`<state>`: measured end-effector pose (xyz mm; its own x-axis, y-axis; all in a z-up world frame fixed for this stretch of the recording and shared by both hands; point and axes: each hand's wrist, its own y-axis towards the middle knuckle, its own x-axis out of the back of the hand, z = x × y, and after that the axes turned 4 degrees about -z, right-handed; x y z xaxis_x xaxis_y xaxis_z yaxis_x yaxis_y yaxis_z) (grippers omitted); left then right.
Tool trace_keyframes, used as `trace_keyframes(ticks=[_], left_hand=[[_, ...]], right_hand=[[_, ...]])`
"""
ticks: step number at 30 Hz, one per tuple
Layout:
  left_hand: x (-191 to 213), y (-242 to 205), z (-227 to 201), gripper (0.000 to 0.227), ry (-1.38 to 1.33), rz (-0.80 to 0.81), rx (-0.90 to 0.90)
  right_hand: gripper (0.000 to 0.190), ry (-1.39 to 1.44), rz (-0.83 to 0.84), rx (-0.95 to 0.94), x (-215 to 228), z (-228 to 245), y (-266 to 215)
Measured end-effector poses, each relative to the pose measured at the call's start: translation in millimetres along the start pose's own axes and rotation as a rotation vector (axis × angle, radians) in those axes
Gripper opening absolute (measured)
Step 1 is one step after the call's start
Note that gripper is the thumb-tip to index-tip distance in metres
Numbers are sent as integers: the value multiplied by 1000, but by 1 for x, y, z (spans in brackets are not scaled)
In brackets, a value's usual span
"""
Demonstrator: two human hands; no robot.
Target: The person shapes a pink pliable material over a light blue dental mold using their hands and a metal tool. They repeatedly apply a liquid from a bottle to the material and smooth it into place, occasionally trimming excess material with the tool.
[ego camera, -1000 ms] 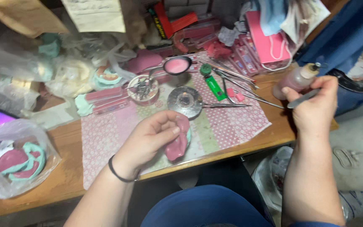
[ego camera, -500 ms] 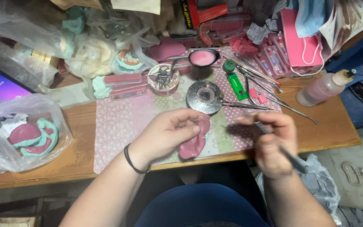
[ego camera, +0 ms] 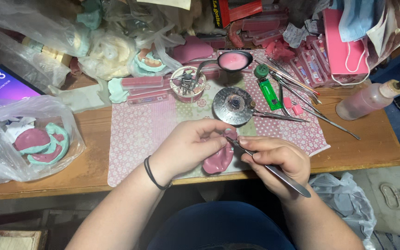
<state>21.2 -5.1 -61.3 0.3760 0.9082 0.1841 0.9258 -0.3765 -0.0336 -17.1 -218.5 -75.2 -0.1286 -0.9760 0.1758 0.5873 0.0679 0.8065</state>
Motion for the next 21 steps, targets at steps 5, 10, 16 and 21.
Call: trace_keyframes(ticks=[5,10,16,21], left_hand=[[-1,-3,-5,35,0,-12,-4],[0,-3,-10,37,25,-22,-12],[1,-5,-3,35,74,-25,-99],[-7,-5,9,35,-70,-48,-188]], right_hand=[[19,-12,20,40,0,-5,-1],[19,-16,24,38,0,-4,-1],[19,-19,24,27,2,-12,-8],[21,74,-43,-68,4,-15,-16]])
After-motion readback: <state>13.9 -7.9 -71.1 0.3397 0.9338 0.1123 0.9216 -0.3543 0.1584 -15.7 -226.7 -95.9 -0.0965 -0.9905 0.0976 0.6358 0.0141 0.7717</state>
